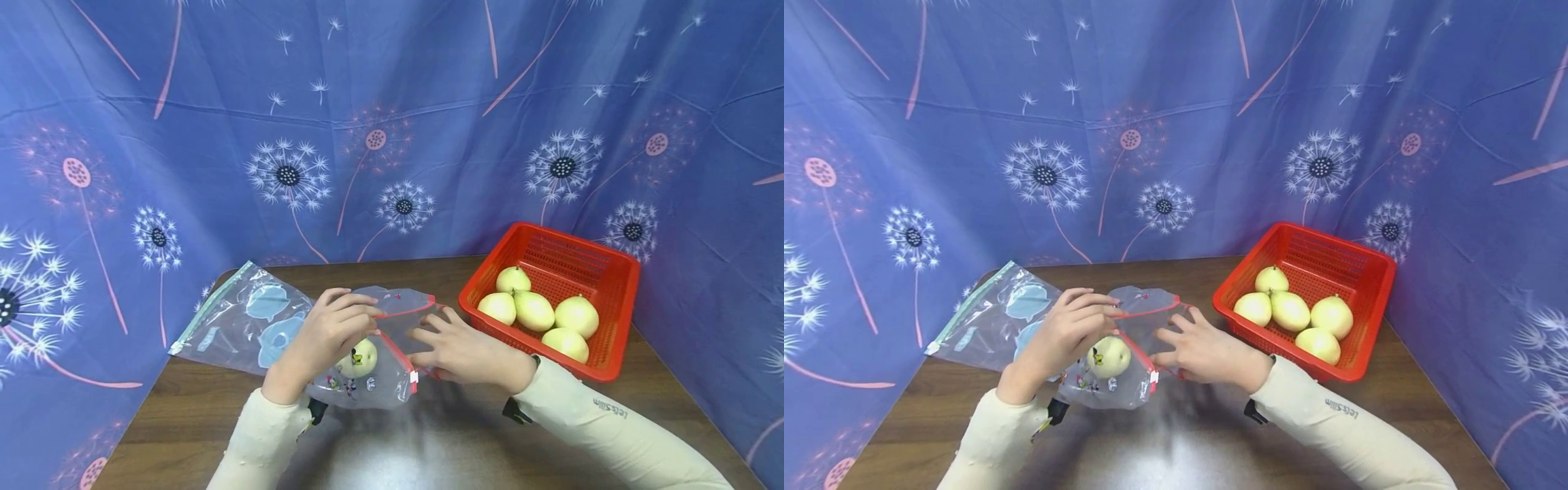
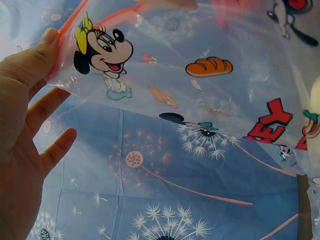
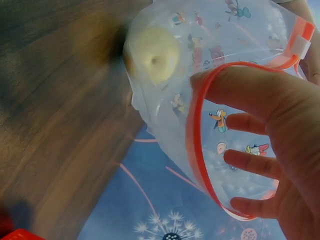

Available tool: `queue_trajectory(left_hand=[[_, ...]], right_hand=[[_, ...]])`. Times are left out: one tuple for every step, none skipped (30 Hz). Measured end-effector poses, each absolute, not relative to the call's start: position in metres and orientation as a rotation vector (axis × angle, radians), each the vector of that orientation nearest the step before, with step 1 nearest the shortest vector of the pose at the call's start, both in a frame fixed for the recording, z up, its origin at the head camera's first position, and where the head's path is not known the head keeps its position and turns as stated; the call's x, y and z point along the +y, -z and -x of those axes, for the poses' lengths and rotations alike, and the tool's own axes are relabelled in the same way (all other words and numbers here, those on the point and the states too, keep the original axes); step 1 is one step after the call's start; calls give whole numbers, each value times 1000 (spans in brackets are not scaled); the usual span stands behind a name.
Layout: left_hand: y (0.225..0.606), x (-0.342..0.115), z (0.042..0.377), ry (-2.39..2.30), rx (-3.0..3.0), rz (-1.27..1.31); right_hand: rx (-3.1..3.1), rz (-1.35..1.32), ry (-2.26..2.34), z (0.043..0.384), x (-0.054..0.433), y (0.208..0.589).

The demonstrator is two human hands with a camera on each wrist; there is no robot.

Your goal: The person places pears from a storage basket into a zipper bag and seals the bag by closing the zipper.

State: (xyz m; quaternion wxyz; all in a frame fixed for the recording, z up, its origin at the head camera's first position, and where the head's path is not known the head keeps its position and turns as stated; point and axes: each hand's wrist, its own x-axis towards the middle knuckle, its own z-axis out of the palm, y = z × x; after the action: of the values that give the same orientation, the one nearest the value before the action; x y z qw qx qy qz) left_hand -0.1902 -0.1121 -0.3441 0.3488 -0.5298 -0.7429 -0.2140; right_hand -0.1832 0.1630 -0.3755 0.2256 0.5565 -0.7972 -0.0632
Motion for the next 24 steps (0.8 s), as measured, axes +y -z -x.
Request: queue_trajectory(left_hand=[[345,-112,190,557,-1927,1371],[345,-113,190,561,-1927,1370],[345,-113,190,564,-1926,1369],[345,-113,191,567,-1925,1368],[346,-113,191,570,-1922,1367],[346,-112,191,572,-1920,1366],[346,-112,192,573,-1917,1366],[346,-112,192,575,-1914,1366],[346,-112,192,575,-1914,1366],[346,-111,192,575,-1915,1366],[346,-111,193,573,-1917,1364],[347,-110,193,571,-1920,1364],[347,-110,193,569,-1922,1363],[347,-110,193,565,-1925,1362],[348,-109,193,561,-1927,1361],[348,-109,193,558,-1928,1359],[348,-109,194,555,-1928,1359],[348,-109,194,552,-1928,1359],[348,-109,194,551,-1928,1359],[348,-109,194,551,-1928,1359],[348,-108,195,552,-1928,1358],[348,-108,195,553,-1929,1356],[348,-108,195,555,-1930,1356],[349,-108,195,558,-1930,1354]], right_hand=[[-2198,-1531,175,183,163,376],[-2199,-1529,173,183,163,375],[-2200,-1527,171,183,164,375],[-2201,-1526,168,183,164,375],[-2202,-1527,164,183,164,374],[-2201,-1531,158,183,164,374],[-2196,-1535,152,184,165,374],[-2190,-1543,143,184,165,373],[-2182,-1552,132,185,165,372],[-2174,-1564,114,185,166,372],[-2166,-1574,94,186,167,371],[-2161,-1583,76,186,168,370],[-2156,-1590,63,186,169,370],[-2154,-1598,49,187,169,368],[-2151,-1605,40,187,170,368],[-2149,-1610,36,188,170,367],[-2144,-1614,39,188,171,366],[-2138,-1619,46,188,171,366],[-2127,-1624,51,188,172,365],[-2117,-1630,49,188,172,364],[-2104,-1634,48,188,173,363],[-2091,-1637,45,188,174,362],[-2077,-1638,40,187,175,361],[-2065,-1639,34,187,176,359]])
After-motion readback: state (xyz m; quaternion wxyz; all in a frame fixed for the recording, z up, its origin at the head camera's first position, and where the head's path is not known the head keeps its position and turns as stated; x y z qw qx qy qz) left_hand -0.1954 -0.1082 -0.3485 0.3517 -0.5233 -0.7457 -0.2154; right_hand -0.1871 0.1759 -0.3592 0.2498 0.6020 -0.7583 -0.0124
